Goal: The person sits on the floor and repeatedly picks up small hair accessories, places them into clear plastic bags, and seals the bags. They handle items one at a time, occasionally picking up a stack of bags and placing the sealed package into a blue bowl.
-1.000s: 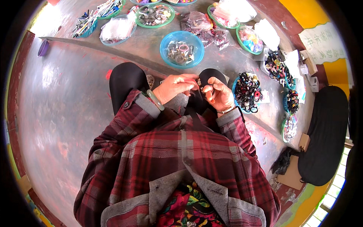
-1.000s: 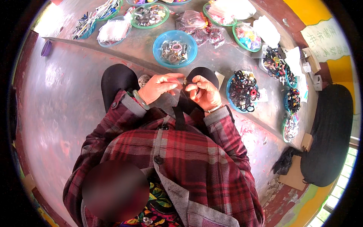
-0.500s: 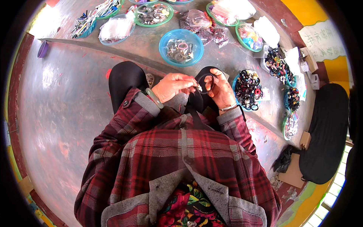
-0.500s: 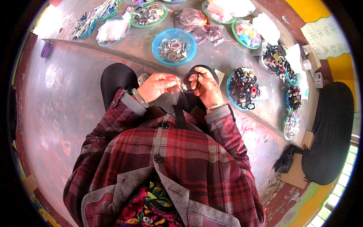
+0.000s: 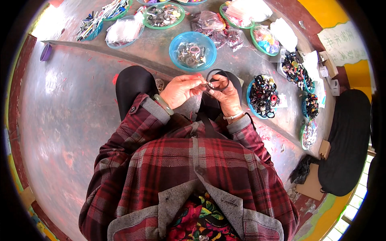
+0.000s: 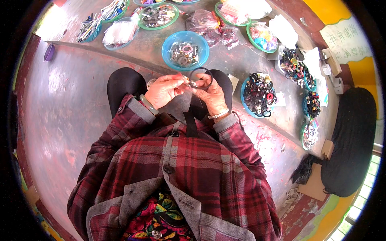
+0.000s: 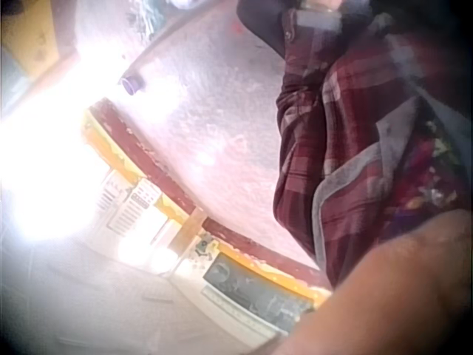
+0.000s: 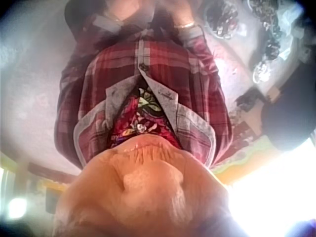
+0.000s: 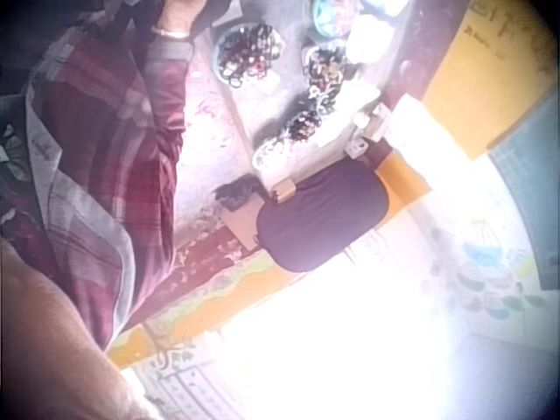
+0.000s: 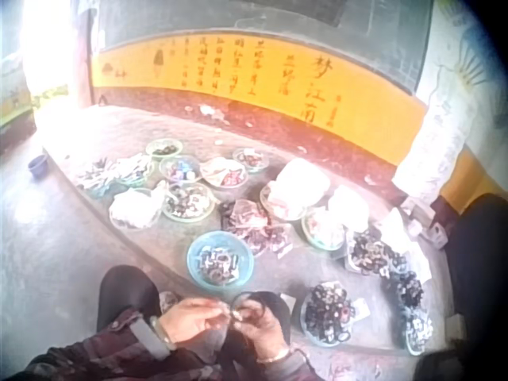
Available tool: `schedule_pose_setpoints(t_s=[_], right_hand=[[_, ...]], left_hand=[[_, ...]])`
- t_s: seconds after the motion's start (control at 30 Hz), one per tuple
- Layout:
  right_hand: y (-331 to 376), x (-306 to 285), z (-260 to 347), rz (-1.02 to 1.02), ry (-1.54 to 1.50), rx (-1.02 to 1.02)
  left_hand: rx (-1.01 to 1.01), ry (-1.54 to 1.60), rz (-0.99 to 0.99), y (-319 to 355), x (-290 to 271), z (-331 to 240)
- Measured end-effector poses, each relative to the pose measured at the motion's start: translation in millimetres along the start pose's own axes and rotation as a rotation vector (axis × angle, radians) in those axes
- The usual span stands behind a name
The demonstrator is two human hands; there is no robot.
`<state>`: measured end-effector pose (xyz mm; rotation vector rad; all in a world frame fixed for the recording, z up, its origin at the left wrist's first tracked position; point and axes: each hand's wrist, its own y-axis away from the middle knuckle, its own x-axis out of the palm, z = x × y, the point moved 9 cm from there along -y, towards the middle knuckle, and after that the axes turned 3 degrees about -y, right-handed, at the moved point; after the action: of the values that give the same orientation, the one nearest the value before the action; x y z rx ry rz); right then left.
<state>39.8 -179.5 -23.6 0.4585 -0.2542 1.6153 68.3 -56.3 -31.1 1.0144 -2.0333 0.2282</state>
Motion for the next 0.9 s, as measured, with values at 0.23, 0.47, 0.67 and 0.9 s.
schedule_pose_setpoints(t_s=[0.23,0.47,0.67,0.9], right_hand=[[-1.3,-20.9,4.1,-0.169,0.055,-0.096],[-0.6,-26.5,32.9,-0.193,0.109,-0.161],[2.0,7.3,45.7,-0.115,0.375,-0.291],[1.9,17.9,52.5,-0.083,0.651,-0.314]], left_hand=[[-0.101,-0.176,-0.011,2.1,8.3,6.6],[-0.123,-0.561,-0.217,0.3,-21.5,5.9],[0.023,-0.891,-0.264,-4.5,-25.0,3.0],[0.066,-0.956,-0.184,-3.0,-16.9,-0.7]])
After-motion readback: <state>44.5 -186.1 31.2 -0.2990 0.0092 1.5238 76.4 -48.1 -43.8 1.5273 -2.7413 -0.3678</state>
